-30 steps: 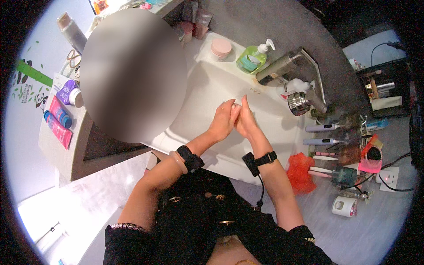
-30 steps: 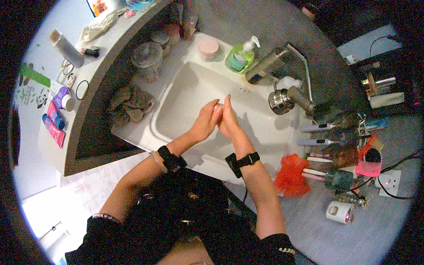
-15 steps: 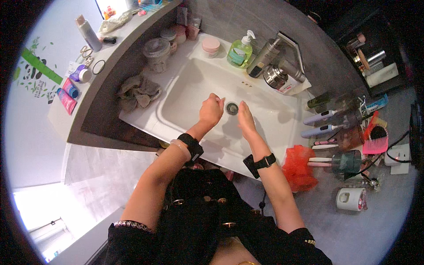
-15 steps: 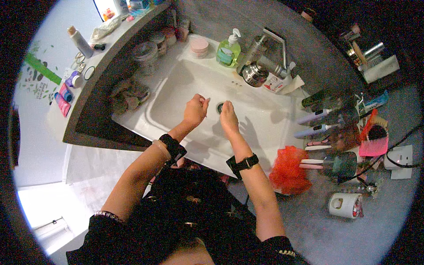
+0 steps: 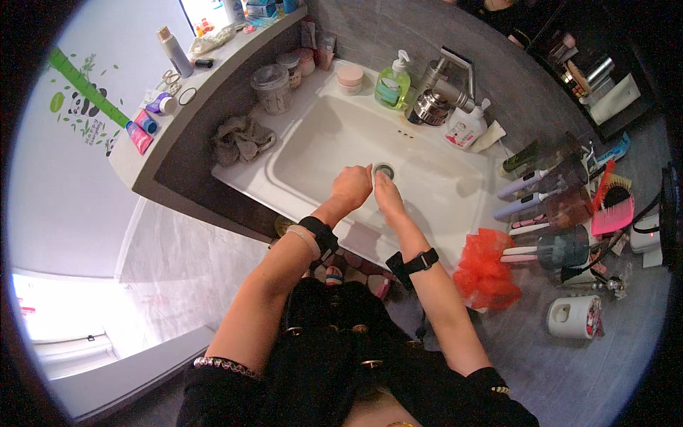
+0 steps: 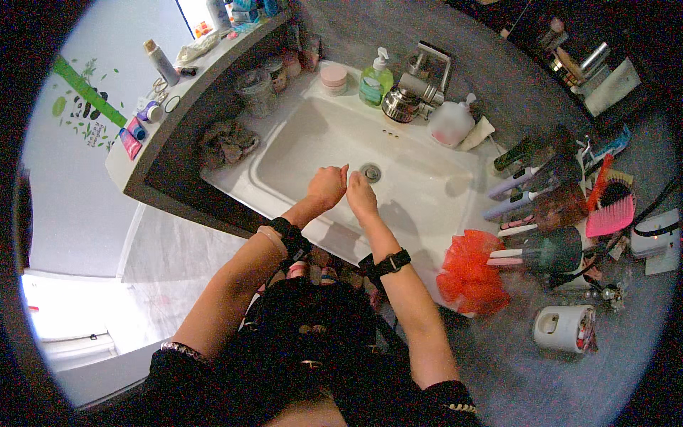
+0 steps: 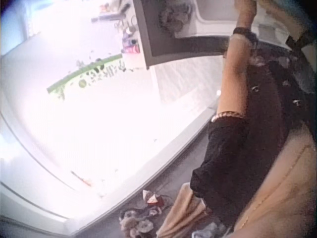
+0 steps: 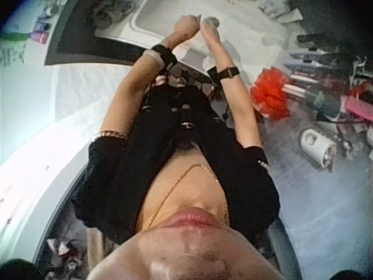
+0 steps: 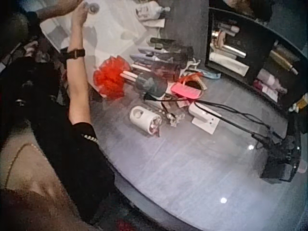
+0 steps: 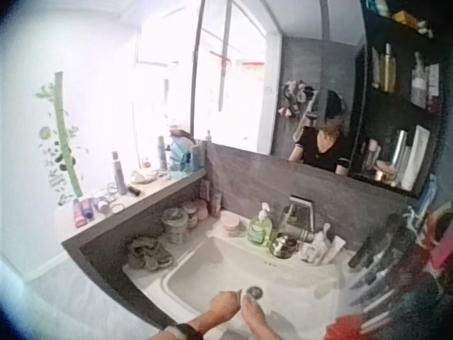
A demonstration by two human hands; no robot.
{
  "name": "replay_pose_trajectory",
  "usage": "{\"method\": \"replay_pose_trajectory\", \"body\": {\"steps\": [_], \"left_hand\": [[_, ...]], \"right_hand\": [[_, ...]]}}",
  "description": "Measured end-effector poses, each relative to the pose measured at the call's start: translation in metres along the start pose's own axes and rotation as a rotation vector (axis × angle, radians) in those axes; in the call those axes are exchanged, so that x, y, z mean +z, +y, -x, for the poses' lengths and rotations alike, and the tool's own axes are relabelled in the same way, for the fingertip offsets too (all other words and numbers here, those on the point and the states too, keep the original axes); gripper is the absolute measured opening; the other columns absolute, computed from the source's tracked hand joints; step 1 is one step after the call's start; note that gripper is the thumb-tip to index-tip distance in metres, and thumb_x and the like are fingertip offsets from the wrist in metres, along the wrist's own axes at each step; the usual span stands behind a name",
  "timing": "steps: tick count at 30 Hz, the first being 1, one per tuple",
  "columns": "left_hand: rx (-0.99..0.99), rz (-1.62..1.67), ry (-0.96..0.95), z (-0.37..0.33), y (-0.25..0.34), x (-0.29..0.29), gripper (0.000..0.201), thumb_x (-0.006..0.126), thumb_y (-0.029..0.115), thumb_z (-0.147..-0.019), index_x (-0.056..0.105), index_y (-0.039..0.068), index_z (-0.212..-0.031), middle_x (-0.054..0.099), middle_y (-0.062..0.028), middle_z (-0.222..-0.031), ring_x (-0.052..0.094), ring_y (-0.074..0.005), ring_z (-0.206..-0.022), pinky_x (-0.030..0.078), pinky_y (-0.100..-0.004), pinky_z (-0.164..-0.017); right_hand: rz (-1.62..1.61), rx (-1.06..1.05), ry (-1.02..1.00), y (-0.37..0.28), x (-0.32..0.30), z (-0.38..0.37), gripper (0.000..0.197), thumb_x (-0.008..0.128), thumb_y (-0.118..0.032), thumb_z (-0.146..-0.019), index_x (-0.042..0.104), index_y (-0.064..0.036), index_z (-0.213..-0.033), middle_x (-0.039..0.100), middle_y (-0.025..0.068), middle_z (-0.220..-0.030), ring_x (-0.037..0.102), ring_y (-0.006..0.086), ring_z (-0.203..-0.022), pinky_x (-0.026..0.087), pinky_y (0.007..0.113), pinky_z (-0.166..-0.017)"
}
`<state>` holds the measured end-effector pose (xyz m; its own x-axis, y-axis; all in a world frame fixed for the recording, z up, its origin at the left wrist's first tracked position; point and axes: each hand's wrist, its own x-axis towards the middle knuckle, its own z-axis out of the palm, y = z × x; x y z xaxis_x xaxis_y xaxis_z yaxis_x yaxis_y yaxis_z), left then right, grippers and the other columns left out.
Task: The person washes a cloth in a bathroom sink and then wipes the edge of a white wall or doorframe by hand.
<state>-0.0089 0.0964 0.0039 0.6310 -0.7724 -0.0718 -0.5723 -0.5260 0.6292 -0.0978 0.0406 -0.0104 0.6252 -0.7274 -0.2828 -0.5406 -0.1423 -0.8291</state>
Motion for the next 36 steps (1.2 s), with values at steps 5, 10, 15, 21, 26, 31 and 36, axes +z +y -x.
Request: {"method": "replay_pose_trajectory", "body": {"steps": [5,10,15,21,26,31,36], "left_hand": [[0.104,-0.043,-0.058,0.013,0.011,-0.013,0.034,0.038,0.031,-0.087,0.055,0.002,-0.086,0.057,-0.0233,-0.085,0.056,-0.0401,-0.078,0.044,-0.0465,-0.071],[0.204,0.145,0.055,0.029,-0.011,-0.02,0.026,0.047,0.028,-0.083,0.05,0.002,-0.086,0.051,-0.0217,-0.092,0.053,-0.0389,-0.079,0.043,-0.0444,-0.068],[0.22,0.291,0.118,0.05,-0.054,-0.024,0.026,0.055,0.021,-0.076,0.048,-0.004,-0.077,0.056,-0.0193,-0.064,0.054,-0.0359,-0.063,0.043,-0.0397,-0.059],[-0.082,0.687,-0.105,0.117,-0.095,-0.067,0.042,0.058,0.039,-0.078,0.051,-0.003,-0.08,0.057,-0.0112,-0.066,0.056,-0.0191,-0.059,0.045,-0.0304,-0.057],[-0.158,1.142,-0.197,0.194,-0.159,-0.142,0.04,0.055,0.022,-0.078,0.044,-0.005,-0.106,0.055,-0.0126,-0.088,0.054,-0.0155,-0.073,0.044,-0.0283,-0.065],[-0.066,1.04,0.261,0.268,-0.251,-0.193,0.034,0.048,0.001,-0.078,0.045,-0.002,-0.112,0.056,-0.0102,-0.098,0.055,-0.0158,-0.087,0.045,-0.0279,-0.075],[-0.156,1.088,0.496,0.329,-0.316,-0.249,0.034,0.055,0.002,-0.077,0.049,-0.004,-0.11,0.058,-0.0112,-0.098,0.057,-0.0167,-0.088,0.05,-0.0289,-0.073]], "right_hand": [[-0.152,0.002,-0.017,0.018,-0.002,-0.009,0.061,0.02,-0.057,-0.087,0.052,-0.0124,-0.114,0.056,0.007,-0.103,0.052,0.0187,-0.093,0.043,0.035,-0.077],[0.017,-0.026,-0.098,-0.002,0.006,-0.003,0.064,0.013,-0.053,-0.087,0.054,-0.0059,-0.102,0.053,0.0238,-0.107,0.046,0.0382,-0.105,0.032,0.041,-0.092],[0.217,0.174,-0.293,-0.005,0.029,0.013,0.07,0.012,-0.057,-0.086,0.056,-0.0054,-0.101,0.057,0.0203,-0.101,0.05,0.0372,-0.099,0.034,0.043,-0.087],[0.162,0.024,-0.011,0.002,0.064,0.042,0.054,0.033,-0.052,-0.087,0.051,-0.009,-0.114,0.058,0.0102,-0.099,0.053,0.0143,-0.085,0.043,0.028,-0.067],[-0.227,-0.058,-0.304,-0.077,0.146,0.125,0.035,0.041,-0.029,-0.091,0.049,-0.0047,-0.115,0.056,0.0051,-0.103,0.054,0.0108,-0.083,0.045,0.024,-0.068],[-0.236,-0.241,-0.67,-0.138,0.253,0.186,0.033,0.046,-0.016,-0.089,0.045,-0.0014,-0.119,0.054,0.0036,-0.105,0.051,0.0094,-0.093,0.046,0.023,-0.075],[-0.288,-0.448,-0.838,-0.185,0.339,0.215,0.041,0.053,-0.017,-0.085,0.044,0.0021,-0.12,0.058,0.0068,-0.095,0.054,0.0106,-0.081,0.045,0.025,-0.071]]}}
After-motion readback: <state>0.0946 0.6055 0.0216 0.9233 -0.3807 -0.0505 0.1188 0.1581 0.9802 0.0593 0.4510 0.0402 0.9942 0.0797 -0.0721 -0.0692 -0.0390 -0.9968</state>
